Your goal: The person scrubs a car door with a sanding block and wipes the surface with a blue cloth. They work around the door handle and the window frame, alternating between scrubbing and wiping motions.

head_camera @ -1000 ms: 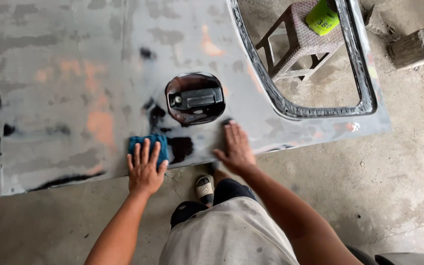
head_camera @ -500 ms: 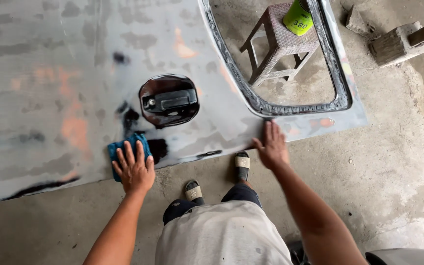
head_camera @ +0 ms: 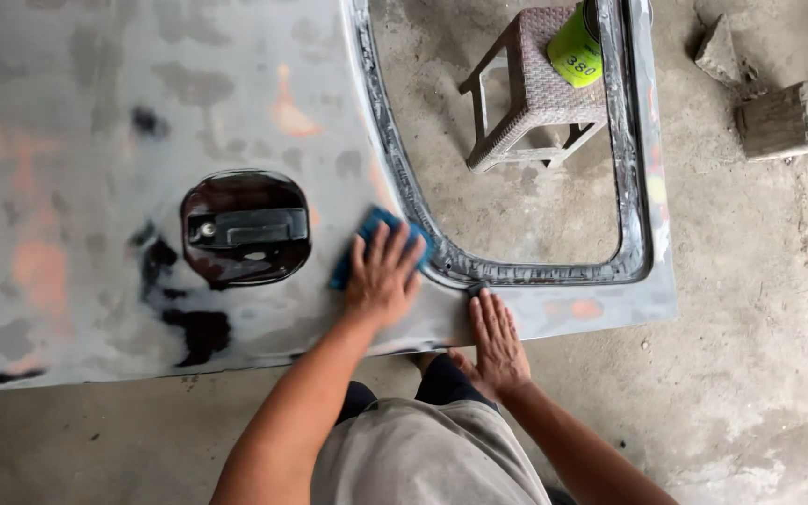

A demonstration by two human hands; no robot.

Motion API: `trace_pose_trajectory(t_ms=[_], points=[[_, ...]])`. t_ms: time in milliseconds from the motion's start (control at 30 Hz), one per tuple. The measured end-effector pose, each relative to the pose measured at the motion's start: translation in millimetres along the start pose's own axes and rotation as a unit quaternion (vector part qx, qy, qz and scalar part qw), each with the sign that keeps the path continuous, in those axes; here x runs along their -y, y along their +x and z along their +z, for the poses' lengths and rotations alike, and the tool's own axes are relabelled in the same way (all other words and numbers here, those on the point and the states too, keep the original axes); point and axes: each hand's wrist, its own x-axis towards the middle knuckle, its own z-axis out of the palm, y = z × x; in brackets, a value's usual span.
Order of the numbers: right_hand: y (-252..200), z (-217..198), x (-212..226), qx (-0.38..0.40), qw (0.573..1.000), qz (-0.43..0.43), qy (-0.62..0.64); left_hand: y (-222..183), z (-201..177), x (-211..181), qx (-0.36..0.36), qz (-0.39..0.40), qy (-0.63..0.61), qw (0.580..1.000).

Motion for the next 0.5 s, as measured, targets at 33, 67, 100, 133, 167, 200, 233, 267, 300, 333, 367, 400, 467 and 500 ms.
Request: trace_pose_trajectory(t_ms=[33, 67, 100, 133, 167, 200, 233, 267, 300, 333, 367, 400, 467, 500], points=[[4, -3, -5, 0.003, 1.0, -0.001, -0.001, 23, -9, 6, 0.001, -0.002, -0.002, 1.0], [7, -5, -8, 0.009, 0.999, -0.03, -0.002, 43, -19, 12, 0.006, -0.055, 0.0, 0.998], [10, -7, -8, 0.016, 0.998, -0.064, -0.002, 60, -29, 21, 0.011, -0.112, 0.004, 0.994], [14, -8, -8, 0.02, 0.997, -0.068, -0.001, 63, -31, 24, 0.012, -0.118, 0.003, 0.993], [18, -10, -7, 0.027, 0.996, -0.081, 0.001, 64, -33, 27, -0.004, -0.134, -0.003, 0.991], [21, -12, -5, 0.034, 0.995, -0.094, 0.003, 65, -37, 30, -0.02, -0.151, -0.009, 0.988], [22, -12, -5, 0.037, 0.994, -0.102, 0.005, 44, -35, 23, -0.021, -0.159, -0.007, 0.987], [22, -12, -3, 0.042, 0.993, -0.107, 0.008, 22, -34, 16, -0.023, -0.139, -0.005, 0.99], [27, -12, -2, 0.043, 0.993, -0.112, 0.01, 5, -34, 11, -0.029, -0.118, -0.001, 0.993], [30, -14, -2, 0.042, 0.992, -0.121, 0.011, -21, -35, 3, -0.032, -0.125, 0.004, 0.992], [29, -14, -1, 0.044, 0.991, -0.123, 0.013, -51, -35, -8, -0.014, -0.122, -0.004, 0.992], [28, -14, 1, 0.047, 0.991, -0.124, 0.014, -81, -35, -18, 0.004, -0.118, -0.011, 0.993], [37, -17, 6, 0.049, 0.989, -0.138, 0.013, -111, -29, -20, 0.01, -0.114, -0.006, 0.993], [38, -18, 8, 0.054, 0.988, -0.145, 0.01, -129, -24, -24, 0.02, -0.105, -0.005, 0.994]])
